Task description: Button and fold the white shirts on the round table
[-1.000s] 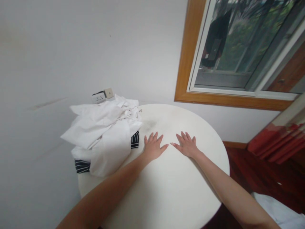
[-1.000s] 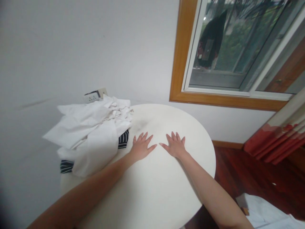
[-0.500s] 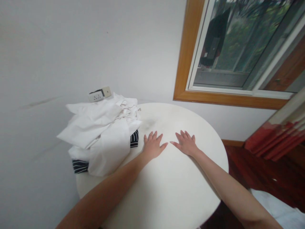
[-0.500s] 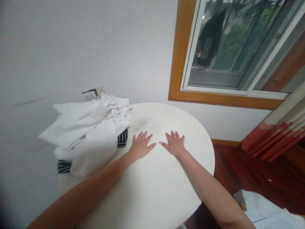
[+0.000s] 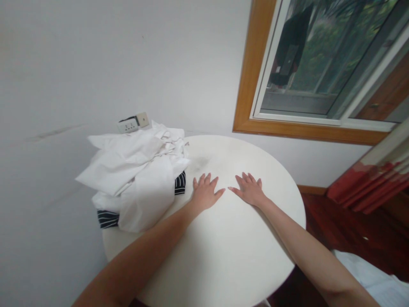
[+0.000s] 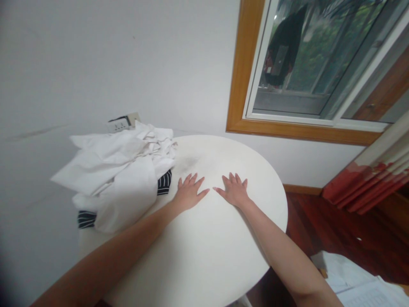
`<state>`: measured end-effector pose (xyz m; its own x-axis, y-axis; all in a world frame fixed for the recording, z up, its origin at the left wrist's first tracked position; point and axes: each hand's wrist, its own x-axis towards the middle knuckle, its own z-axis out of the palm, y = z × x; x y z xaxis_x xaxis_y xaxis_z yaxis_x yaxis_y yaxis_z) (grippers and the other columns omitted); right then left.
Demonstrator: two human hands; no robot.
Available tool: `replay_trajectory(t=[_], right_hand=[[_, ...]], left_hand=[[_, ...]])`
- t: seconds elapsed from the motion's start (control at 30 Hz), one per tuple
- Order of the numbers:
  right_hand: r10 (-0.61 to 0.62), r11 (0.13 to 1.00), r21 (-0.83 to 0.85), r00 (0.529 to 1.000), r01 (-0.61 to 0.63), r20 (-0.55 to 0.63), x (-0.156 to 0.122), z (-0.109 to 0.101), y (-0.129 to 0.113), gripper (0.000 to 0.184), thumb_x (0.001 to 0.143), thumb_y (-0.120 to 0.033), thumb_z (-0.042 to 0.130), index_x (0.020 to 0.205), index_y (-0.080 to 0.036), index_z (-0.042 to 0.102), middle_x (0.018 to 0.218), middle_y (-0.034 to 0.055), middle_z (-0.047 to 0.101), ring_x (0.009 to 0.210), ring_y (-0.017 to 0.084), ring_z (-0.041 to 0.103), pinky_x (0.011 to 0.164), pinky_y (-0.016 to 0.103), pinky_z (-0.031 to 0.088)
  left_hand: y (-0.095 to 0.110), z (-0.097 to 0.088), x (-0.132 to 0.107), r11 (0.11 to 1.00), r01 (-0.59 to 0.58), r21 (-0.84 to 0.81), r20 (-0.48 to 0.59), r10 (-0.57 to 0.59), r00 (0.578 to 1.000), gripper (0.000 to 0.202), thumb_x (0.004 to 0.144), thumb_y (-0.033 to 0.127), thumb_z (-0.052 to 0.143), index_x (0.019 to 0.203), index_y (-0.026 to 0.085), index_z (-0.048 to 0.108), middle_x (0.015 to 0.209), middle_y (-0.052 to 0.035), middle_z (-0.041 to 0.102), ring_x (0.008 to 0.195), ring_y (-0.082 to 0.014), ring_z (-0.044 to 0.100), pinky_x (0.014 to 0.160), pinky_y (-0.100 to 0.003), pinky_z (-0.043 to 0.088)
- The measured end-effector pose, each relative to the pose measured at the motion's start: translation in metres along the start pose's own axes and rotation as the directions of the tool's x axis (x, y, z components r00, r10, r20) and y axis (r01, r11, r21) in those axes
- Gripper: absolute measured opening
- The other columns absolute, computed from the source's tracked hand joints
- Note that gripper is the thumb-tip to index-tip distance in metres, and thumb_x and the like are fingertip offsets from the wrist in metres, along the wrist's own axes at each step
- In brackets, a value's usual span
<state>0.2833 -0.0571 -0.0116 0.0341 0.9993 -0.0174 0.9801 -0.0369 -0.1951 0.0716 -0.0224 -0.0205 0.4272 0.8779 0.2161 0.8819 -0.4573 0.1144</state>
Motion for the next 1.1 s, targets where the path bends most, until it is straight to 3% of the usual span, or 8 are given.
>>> replay_trajectory(t=[1.1], right_hand=[[0.006,0.999,-0.033,1.0,-0.005,0.017,-0.0008,-0.0031,-0.0004,0.083,0.082,-0.078,0.016,0.149,-0.029,0.025,0.158,0.0088,0.012,0.144,0.033,0.005,0.108,0.064,0.005]], left_hand=[[0.0013,0.0002,-0.0014,1.0,-0.005,0.026,0.005,0.005,1.0,0.069,0.088,0.067,0.024,0.141,0.026,0.041,0.15,-0.0125,0.035,0.14,-0.0355,0.024,0.109,-0.061,0.017]])
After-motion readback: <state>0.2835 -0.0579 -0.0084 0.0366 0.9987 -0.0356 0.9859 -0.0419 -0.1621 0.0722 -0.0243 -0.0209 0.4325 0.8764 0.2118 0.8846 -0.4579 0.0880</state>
